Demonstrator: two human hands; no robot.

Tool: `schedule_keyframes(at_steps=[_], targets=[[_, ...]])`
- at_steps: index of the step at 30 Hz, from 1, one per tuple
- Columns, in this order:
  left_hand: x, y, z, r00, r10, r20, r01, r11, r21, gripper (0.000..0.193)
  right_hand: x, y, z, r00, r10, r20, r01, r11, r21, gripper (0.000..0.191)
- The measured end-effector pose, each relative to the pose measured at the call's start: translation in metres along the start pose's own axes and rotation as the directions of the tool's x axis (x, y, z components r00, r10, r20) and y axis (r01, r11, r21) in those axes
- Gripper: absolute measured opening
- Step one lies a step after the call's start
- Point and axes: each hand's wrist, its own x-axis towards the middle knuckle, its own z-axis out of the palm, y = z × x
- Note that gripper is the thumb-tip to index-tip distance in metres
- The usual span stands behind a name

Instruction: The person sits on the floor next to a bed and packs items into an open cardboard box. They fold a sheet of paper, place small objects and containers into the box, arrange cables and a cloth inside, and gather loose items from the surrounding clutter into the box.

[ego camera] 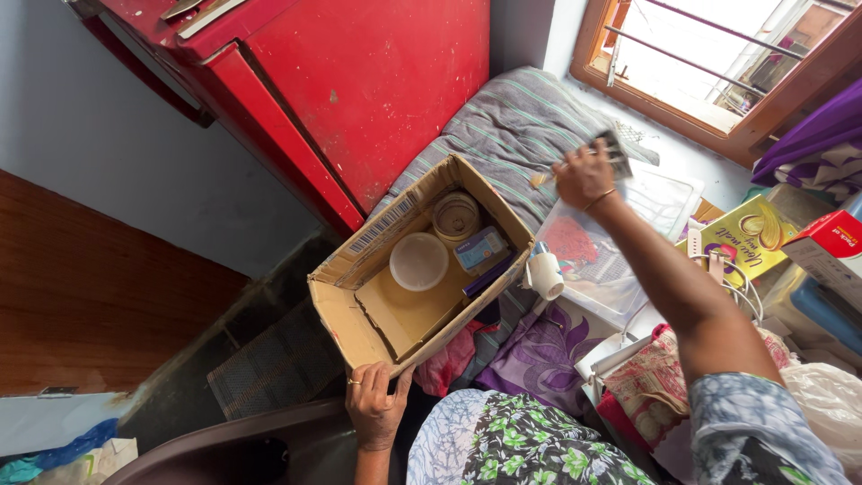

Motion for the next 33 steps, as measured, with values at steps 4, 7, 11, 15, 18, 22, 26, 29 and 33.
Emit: schedule_keyframes(at_steps=[4,7,11,15,18,22,26,29,33], targets=[[0.0,-0.001,-0.004,1.0,-0.002,0.005,0.002,1.0,-0.011,0.032,0.0,0.059,-0.011,0.947,0.316,0.058,-0.318,0.899,0.301,0.021],[-0.002,-0.002,-0.006,1.0,0.003,0.013,-0.003,1.0,-0.021,0.03,-0.009,0.106,-0.023,0.843,0.493,0.213,-0.441,0.409,0.799,0.024],[-0.004,-0.006,-0.009,1.0,0.008,-0.005,-0.008,0.999,-0.04,0.03,-0.027,0.133,-0.036,0.787,0.512,0.344,-0.468,0.132,0.874,0.022],[-0.006,-0.01,-0.01,1.0,0.003,-0.018,-0.004,0.999,-0.045,0.031,-0.042,0.143,-0.05,0.764,0.446,0.466,-0.42,-0.203,0.884,0.022],[-0.007,-0.012,-0.012,1.0,0.013,-0.026,-0.015,0.998,-0.053,0.03,-0.052,0.146,-0.06,0.745,0.403,0.531,-0.442,-0.298,0.846,0.018],[-0.007,-0.013,-0.014,0.999,0.012,-0.03,-0.014,0.998,-0.06,0.031,-0.058,0.143,-0.071,0.731,0.435,0.526,-0.492,-0.198,0.848,0.018],[-0.006,-0.015,-0.016,1.0,0.019,-0.022,-0.02,0.997,-0.07,0.031,-0.058,0.141,-0.092,0.734,0.456,0.503,-0.442,-0.241,0.864,0.019],[-0.006,-0.015,-0.017,0.999,0.026,-0.027,-0.028,0.996,-0.081,0.03,-0.059,0.144,-0.122,0.782,0.409,0.471,-0.382,-0.282,0.88,0.019],[-0.004,-0.014,-0.016,0.999,0.019,-0.03,-0.023,0.993,-0.113,0.029,-0.055,0.142,-0.171,0.848,0.364,0.385,-0.289,-0.291,0.912,0.019]])
